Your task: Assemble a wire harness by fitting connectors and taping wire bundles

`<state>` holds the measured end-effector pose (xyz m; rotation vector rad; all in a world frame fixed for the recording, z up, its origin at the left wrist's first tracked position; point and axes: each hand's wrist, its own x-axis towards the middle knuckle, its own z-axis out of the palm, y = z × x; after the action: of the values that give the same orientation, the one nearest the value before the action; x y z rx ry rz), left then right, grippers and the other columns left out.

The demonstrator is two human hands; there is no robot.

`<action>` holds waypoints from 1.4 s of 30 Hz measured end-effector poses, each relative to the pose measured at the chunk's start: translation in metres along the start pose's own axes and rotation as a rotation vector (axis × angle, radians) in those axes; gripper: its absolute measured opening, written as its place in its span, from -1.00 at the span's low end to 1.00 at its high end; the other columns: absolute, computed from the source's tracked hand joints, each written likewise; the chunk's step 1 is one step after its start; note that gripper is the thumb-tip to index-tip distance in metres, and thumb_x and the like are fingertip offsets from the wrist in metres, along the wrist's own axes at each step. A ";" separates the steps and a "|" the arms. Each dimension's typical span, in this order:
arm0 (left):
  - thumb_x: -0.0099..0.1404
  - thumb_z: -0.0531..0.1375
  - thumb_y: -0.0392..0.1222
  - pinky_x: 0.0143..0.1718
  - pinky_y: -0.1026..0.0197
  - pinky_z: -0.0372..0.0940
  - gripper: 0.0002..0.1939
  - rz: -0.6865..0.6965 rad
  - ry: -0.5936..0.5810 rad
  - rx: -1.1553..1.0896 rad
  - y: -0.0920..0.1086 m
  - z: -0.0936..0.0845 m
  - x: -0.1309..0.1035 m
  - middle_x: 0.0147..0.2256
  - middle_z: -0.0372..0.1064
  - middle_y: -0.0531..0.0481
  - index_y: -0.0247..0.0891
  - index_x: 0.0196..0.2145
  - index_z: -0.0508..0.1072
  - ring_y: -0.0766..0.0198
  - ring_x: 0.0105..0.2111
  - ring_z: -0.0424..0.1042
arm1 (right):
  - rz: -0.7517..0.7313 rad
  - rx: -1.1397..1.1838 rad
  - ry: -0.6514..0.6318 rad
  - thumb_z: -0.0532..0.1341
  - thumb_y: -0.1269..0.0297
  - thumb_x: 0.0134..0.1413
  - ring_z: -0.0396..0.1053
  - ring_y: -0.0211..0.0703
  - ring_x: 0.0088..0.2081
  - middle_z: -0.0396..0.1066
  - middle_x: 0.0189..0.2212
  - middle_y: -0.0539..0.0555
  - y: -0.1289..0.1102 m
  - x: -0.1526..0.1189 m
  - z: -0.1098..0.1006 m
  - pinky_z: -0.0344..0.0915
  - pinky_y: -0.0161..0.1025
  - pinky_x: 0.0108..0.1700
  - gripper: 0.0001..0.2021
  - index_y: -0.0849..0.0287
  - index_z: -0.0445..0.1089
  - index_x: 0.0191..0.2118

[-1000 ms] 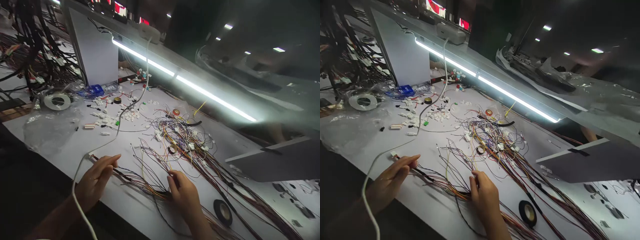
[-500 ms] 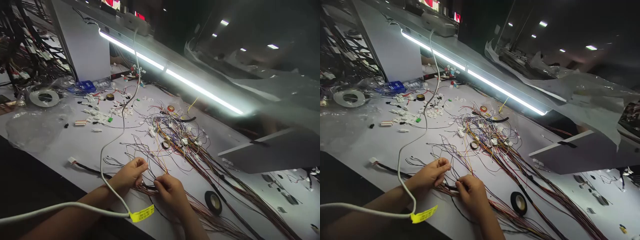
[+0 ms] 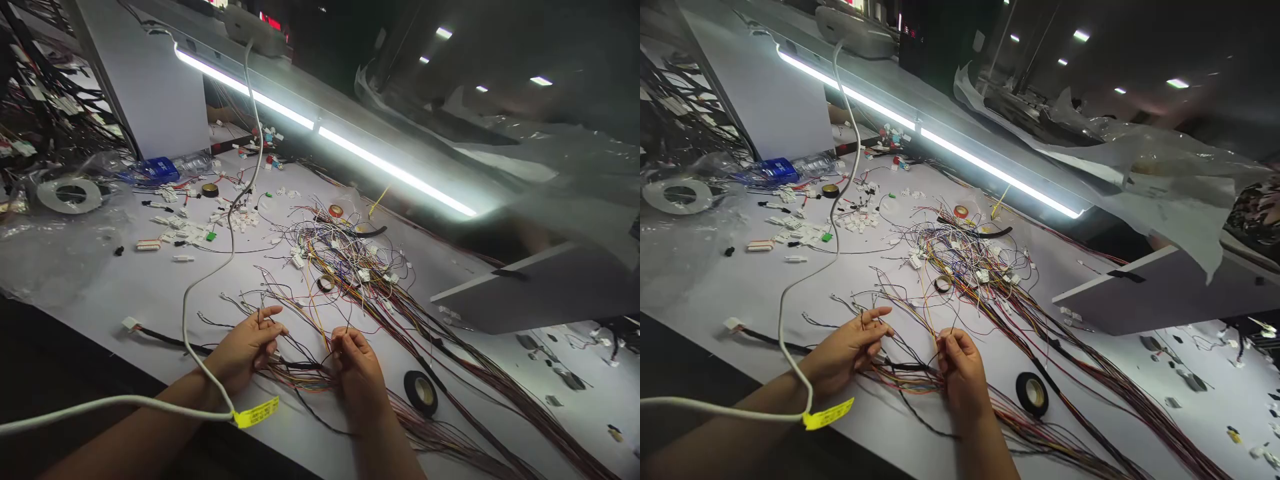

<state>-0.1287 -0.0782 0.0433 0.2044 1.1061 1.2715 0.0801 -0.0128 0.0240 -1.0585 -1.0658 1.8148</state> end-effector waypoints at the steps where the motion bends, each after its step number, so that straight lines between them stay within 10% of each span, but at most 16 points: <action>1: 0.20 0.23 -0.23 -0.75 0.41 -0.16 -0.60 0.010 0.035 -0.009 0.001 0.001 -0.001 -0.31 0.35 0.00 -0.27 -0.01 0.28 0.53 -0.67 0.17 | -0.049 -0.042 -0.029 0.26 0.10 0.09 0.16 -0.32 -0.51 0.30 -0.44 -0.01 -0.001 -0.001 0.002 0.10 -0.36 -0.49 -0.79 0.14 0.35 -0.34; 8: 0.38 0.00 0.08 -0.40 0.26 0.28 -0.52 0.256 0.018 0.267 0.021 -0.021 -0.012 -0.23 0.39 -0.10 -0.22 0.13 0.28 0.28 -0.37 0.37 | -0.234 -0.630 -0.268 0.08 0.14 0.25 0.21 -0.26 -0.44 0.29 -0.49 -0.03 -0.002 0.005 0.060 0.16 -0.31 -0.34 -0.78 0.14 0.35 -0.30; 15: 0.29 0.10 0.17 -0.66 0.34 -0.07 -0.55 0.306 0.127 0.265 0.062 -0.076 -0.019 -0.29 0.32 0.02 -0.26 -0.12 0.48 0.52 -0.66 -0.02 | -0.359 -0.873 -0.426 0.12 0.25 0.16 0.33 -0.19 -0.32 0.42 -0.39 0.03 0.021 0.035 0.139 0.18 -0.29 -0.26 -0.84 0.13 0.43 -0.33; 23: 0.18 0.25 0.11 -0.67 0.40 -0.05 -0.60 0.279 0.136 0.212 0.077 -0.114 -0.019 -0.65 0.16 0.15 -0.35 -0.31 0.50 0.49 -0.69 0.04 | 0.299 -0.389 -0.621 0.09 0.03 0.15 0.11 -0.37 -0.68 0.34 -0.57 -0.06 0.034 0.057 0.199 0.01 -0.39 -0.62 -0.70 0.17 0.38 -0.27; 27: 0.15 0.30 0.06 -0.74 0.40 -0.27 -0.64 0.248 0.129 0.206 0.084 -0.123 -0.015 -0.72 -0.04 0.25 -0.36 -0.35 0.51 0.54 -0.74 -0.16 | 0.085 -0.534 -0.590 0.19 0.03 0.07 0.00 -0.39 -0.65 0.21 -0.66 -0.13 0.031 0.070 0.211 -0.07 -0.39 -0.59 -0.71 0.19 0.43 -0.38; 33: 0.11 0.36 -0.11 -0.62 0.44 0.10 -0.73 0.219 0.086 -0.073 0.091 -0.126 -0.010 -0.53 0.23 0.10 -0.39 -0.33 0.52 0.51 -0.60 0.20 | -0.233 -0.734 -0.551 0.15 0.17 0.10 0.36 -0.19 -0.42 0.51 -0.45 0.02 0.029 0.082 0.213 0.22 -0.29 -0.35 -0.76 0.11 0.55 -0.32; 42: 0.19 0.18 0.14 -0.49 0.25 0.27 -0.53 0.634 0.466 0.564 0.121 -0.131 0.024 -0.47 0.36 -0.01 -0.32 -0.16 0.50 0.32 -0.54 0.33 | -0.344 -0.587 -0.287 0.19 0.07 0.06 0.35 -0.17 -0.42 0.47 -0.46 0.03 0.027 0.128 0.186 0.25 -0.26 -0.30 -0.68 0.20 0.53 -0.21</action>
<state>-0.3086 -0.0724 0.0450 0.7565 1.8922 1.5729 -0.1406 0.0403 0.0212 -0.8684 -1.9053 1.4280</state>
